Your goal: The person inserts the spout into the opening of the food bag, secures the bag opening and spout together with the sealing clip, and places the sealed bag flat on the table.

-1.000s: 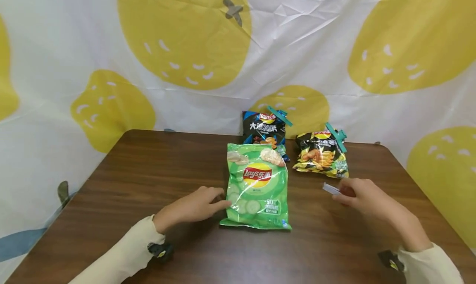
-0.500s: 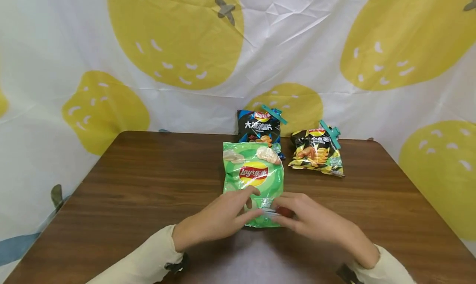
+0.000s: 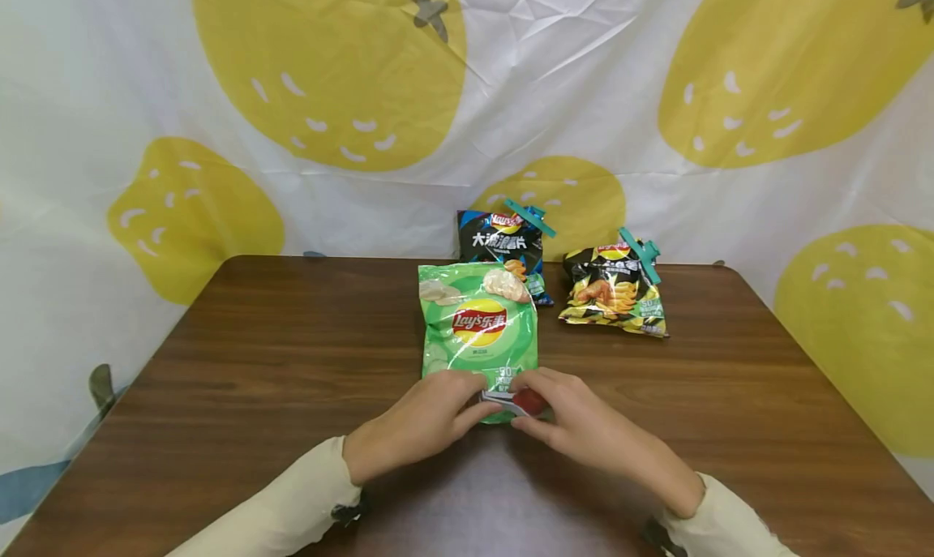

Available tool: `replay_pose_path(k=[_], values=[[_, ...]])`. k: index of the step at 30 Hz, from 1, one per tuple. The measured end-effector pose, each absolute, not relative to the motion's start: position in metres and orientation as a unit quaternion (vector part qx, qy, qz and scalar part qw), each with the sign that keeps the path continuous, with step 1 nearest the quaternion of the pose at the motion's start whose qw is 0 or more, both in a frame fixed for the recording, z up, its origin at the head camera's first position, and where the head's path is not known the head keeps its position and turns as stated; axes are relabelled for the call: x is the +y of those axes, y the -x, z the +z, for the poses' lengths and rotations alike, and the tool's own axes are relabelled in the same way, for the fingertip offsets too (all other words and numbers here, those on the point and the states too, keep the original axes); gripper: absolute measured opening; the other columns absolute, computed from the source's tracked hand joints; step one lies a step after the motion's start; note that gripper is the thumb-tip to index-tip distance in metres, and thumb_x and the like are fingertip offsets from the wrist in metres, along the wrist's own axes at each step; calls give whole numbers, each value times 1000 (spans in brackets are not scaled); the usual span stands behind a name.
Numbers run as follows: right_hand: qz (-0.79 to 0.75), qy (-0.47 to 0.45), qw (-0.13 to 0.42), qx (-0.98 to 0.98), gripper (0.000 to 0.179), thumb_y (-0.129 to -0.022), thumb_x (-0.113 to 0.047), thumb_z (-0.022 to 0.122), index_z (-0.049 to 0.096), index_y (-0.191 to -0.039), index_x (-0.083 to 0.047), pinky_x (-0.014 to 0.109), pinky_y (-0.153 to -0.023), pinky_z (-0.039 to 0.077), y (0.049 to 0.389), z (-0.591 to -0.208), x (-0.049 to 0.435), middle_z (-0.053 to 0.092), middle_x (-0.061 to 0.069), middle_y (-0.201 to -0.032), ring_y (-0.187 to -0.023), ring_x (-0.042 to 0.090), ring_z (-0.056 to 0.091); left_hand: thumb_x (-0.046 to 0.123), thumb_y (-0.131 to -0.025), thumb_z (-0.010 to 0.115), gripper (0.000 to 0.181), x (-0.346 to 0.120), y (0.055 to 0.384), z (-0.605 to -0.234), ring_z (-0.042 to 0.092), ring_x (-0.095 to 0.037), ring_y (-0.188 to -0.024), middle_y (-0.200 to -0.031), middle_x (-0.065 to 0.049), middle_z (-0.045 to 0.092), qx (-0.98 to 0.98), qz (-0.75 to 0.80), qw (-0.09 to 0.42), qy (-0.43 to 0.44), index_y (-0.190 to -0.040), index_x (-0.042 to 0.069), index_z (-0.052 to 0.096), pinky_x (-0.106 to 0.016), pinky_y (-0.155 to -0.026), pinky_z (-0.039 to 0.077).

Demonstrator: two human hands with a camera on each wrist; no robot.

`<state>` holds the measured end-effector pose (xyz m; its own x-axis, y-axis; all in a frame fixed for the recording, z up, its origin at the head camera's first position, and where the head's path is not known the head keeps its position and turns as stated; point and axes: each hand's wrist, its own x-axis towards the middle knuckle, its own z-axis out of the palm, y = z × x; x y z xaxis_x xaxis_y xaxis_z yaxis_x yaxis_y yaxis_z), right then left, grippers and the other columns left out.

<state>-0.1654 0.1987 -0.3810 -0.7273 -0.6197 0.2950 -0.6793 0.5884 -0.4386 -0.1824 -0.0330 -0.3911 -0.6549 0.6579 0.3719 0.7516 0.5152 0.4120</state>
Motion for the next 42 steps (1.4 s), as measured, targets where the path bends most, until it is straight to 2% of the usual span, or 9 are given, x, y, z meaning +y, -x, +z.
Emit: replay_pose_path(k=[10,22,26,29,33,36,42], values=[[262,-377,104,-882,29,-86,-10,78,67,-113,-7,27,-73,55,163,-381,195,70,-2,-97,-85,6,64,35,-97,64,30,-32,179,-394,46,-7,-59,-65,11,46,-887,-217,143,383,-75,20,53,-27,-51,41],[248,-369,89,-891,23,-87,-15,78,67,-107,-11,25,-67,53,163,-382,194,66,-7,-86,-77,3,60,35,-98,63,30,-30,174,-391,51,-10,-56,-63,8,47,-908,-177,121,360,-74,18,55,-29,-44,40],[253,-367,55,-893,26,-91,-16,74,65,-115,-8,25,-72,54,166,-384,195,68,-5,-93,-82,4,61,33,-97,64,30,-32,173,-393,56,-14,-59,-64,5,51,-909,-184,111,358,-74,16,57,-32,-45,43],[263,-358,46,-895,27,-94,-13,70,65,-119,-5,25,-71,53,167,-380,198,69,-4,-94,-80,4,60,33,-97,65,30,-33,173,-393,56,-14,-59,-64,5,52,-908,-194,107,354,-74,15,58,-33,-46,44],[256,-347,47,-901,16,-98,-12,63,65,-113,-8,23,-64,50,166,-375,200,65,-8,-87,-72,3,55,34,-97,65,32,-33,171,-391,55,-15,-56,-60,4,50,-910,-191,118,347,-71,15,56,-34,-44,42],[227,-335,57,-913,9,-101,-17,59,62,-108,-12,22,-60,47,164,-374,198,60,-12,-81,-67,2,53,35,-97,65,34,-33,168,-389,56,-18,-54,-58,3,50,-911,-183,129,347,-70,15,56,-35,-43,42],[131,-276,113,-945,17,-103,-32,56,59,-95,-17,28,-51,42,163,-372,198,47,-17,-61,-54,5,47,35,-95,67,32,-33,164,-386,51,-10,-54,-58,7,48,-900,-184,102,382,-71,17,57,-29,-44,41]])
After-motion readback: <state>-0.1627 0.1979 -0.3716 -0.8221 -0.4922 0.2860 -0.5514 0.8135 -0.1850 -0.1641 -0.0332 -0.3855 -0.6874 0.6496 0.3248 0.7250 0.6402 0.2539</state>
